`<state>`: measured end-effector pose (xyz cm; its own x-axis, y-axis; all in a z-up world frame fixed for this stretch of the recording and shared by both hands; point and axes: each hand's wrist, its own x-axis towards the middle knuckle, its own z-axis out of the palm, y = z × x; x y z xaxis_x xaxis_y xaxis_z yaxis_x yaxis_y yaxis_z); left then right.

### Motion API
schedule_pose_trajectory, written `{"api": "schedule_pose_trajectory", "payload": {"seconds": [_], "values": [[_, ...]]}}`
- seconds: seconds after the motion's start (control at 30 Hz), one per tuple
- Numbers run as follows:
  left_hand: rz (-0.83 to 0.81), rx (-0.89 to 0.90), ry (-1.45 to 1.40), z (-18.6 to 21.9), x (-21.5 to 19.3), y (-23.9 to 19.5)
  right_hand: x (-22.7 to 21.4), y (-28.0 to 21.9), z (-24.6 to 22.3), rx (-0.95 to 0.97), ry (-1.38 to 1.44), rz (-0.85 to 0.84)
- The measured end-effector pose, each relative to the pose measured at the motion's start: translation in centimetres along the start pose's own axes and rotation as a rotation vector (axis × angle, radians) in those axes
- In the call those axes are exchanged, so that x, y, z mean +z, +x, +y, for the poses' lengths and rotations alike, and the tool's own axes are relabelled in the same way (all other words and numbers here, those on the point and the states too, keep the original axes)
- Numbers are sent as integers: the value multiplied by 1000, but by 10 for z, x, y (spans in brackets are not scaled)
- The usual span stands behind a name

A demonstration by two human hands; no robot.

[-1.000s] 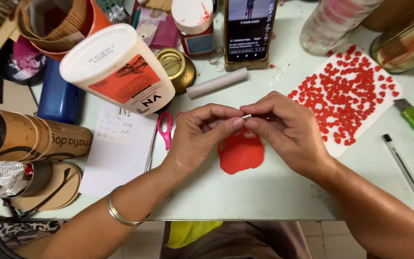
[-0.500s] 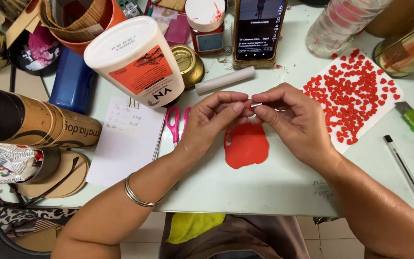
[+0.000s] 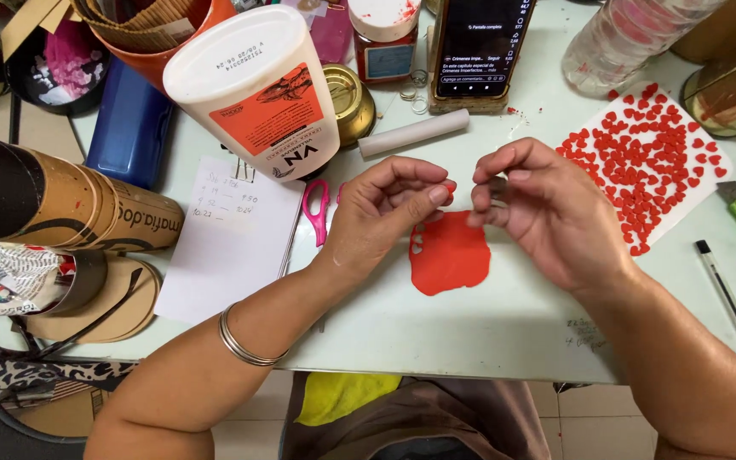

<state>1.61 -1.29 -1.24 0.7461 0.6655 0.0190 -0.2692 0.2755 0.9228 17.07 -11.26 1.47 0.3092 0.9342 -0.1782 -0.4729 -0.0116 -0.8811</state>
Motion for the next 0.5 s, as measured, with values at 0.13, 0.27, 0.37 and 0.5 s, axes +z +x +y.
{"api": "schedule_pose_trajectory", "payload": {"seconds": [0.13, 0.27, 0.37, 0.5], "values": [[11, 74, 81, -3, 3, -4, 3, 3, 9, 96, -39, -55], [44, 74, 121, -3, 7, -6, 9, -2, 13, 31, -309, -57], [71, 168, 157, -3, 7, -6, 9, -2, 21, -52, -322, 22], [50, 358, 398, 9, 8, -10, 4, 0, 26, -72, -304, 62]]}}
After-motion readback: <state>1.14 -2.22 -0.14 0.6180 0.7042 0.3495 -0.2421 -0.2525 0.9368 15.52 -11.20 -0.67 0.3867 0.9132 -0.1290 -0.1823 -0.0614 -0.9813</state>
